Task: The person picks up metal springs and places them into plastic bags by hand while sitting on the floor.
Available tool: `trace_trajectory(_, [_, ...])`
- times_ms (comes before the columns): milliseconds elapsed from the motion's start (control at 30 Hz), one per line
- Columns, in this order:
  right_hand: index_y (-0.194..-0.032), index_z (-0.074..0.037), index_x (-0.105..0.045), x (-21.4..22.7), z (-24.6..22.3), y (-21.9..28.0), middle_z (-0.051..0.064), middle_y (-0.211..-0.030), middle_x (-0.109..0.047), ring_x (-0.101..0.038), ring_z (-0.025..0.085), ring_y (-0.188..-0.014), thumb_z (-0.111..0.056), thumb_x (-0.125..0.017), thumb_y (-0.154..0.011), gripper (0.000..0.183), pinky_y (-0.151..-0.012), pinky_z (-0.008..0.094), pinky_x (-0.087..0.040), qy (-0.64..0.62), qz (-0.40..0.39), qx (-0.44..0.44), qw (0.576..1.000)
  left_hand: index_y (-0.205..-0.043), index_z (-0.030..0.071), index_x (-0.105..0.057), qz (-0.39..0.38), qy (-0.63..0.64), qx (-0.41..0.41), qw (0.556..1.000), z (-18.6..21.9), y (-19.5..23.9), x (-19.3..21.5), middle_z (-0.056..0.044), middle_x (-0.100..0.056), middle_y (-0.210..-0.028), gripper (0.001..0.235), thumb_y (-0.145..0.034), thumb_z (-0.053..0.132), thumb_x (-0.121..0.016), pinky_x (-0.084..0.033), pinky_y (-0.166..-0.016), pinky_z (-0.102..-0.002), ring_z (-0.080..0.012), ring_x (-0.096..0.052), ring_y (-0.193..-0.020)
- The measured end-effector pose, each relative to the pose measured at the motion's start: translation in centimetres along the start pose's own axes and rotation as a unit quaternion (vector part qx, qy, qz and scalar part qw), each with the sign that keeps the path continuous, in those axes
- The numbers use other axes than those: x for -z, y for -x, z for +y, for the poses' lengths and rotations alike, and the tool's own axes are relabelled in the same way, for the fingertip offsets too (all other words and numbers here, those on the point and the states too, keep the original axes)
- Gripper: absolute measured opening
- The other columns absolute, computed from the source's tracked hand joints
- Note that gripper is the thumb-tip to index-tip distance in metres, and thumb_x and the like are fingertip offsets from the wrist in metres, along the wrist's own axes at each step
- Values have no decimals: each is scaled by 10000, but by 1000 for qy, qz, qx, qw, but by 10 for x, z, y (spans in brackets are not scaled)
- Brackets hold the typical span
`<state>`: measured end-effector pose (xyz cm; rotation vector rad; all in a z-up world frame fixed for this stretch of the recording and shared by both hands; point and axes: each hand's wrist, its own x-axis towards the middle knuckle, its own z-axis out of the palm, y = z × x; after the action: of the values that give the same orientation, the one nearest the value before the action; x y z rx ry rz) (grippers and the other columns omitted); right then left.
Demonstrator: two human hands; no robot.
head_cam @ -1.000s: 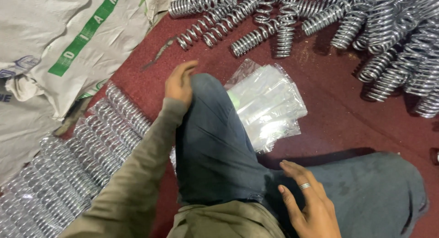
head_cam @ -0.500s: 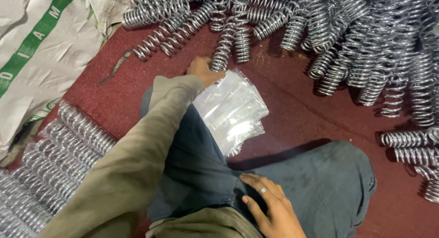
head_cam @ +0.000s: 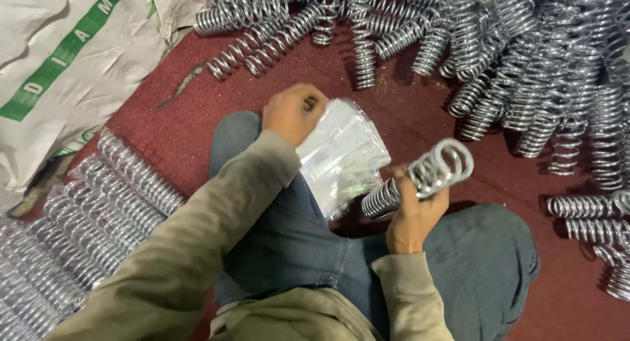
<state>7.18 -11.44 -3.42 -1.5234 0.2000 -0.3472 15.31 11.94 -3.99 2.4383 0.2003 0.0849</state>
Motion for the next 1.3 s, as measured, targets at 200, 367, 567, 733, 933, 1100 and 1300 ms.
trace_trajectory(200, [-962,-85,-696,26,36,7,75,-878,-728,-708,208,-902,45,-801,-661,345,-926,349,-510,150,-85,27,985,-1444,42,-503,-191,-373,142,897,-70,-63,-73,-200,-573,-1415,676,-898,374,-725,-334,-1096,-605,-389,-529,-1317])
trace_trajectory(367, [-1041,-79,-704,28,34,2,93,-948,-733,-697,211,-979,22,-799,-693,375,-949,371,-513,151,-101,6,983,-1346,65,-643,-156,-298,194,921,-96,-76,-80,-199,-623,-1387,436,-924,174,-651,-258,-1129,-625,-411,-548,-1324])
trace_trajectory(567, [-1386,28,-464,31,-18,6,250,-1275,-615,-575,308,-1258,-34,-886,-732,780,-1112,468,-427,52,-137,52,988,-1189,94,-615,-32,-89,153,984,-40,-29,-37,-112,-753,-1052,222,-979,166,-625,-477,-951,-522,-334,-727,-1028])
trace_trajectory(733, [-1435,-29,-457,28,-98,9,173,-1357,-569,-525,290,-1349,-119,-902,-777,799,-1183,466,-359,100,-152,170,968,-1046,102,-594,-35,211,-82,973,39,76,11,-117,-706,-732,118,-992,-4,-590,-515,-685,-400,-275,-667,-635])
trace_trajectory(933, [-934,14,-679,36,-130,22,127,-872,-699,-650,239,-788,-26,-686,-947,42,-730,323,-542,177,-266,285,904,-1116,144,-619,17,287,-287,914,100,152,40,-37,-696,-1051,123,-1019,194,-673,-535,-672,-300,-142,-592,-671])
trace_trajectory(1100, [-958,39,-576,54,-127,45,120,-807,-594,-508,179,-661,-128,-501,-1110,237,-666,297,-401,177,-66,200,962,-1119,124,-710,-227,383,-122,887,137,174,66,-6,-581,-798,167,-962,178,-693,-436,-664,-320,-140,-497,-679])
trace_trajectory(1300, [-890,-19,-651,70,-152,45,120,-892,-690,-695,203,-839,-80,-628,-966,100,-800,285,-545,210,-190,147,948,-1100,101,-692,-123,301,-202,924,141,172,69,-12,-525,-840,105,-1003,131,-665,-451,-594,-288,-129,-466,-606])
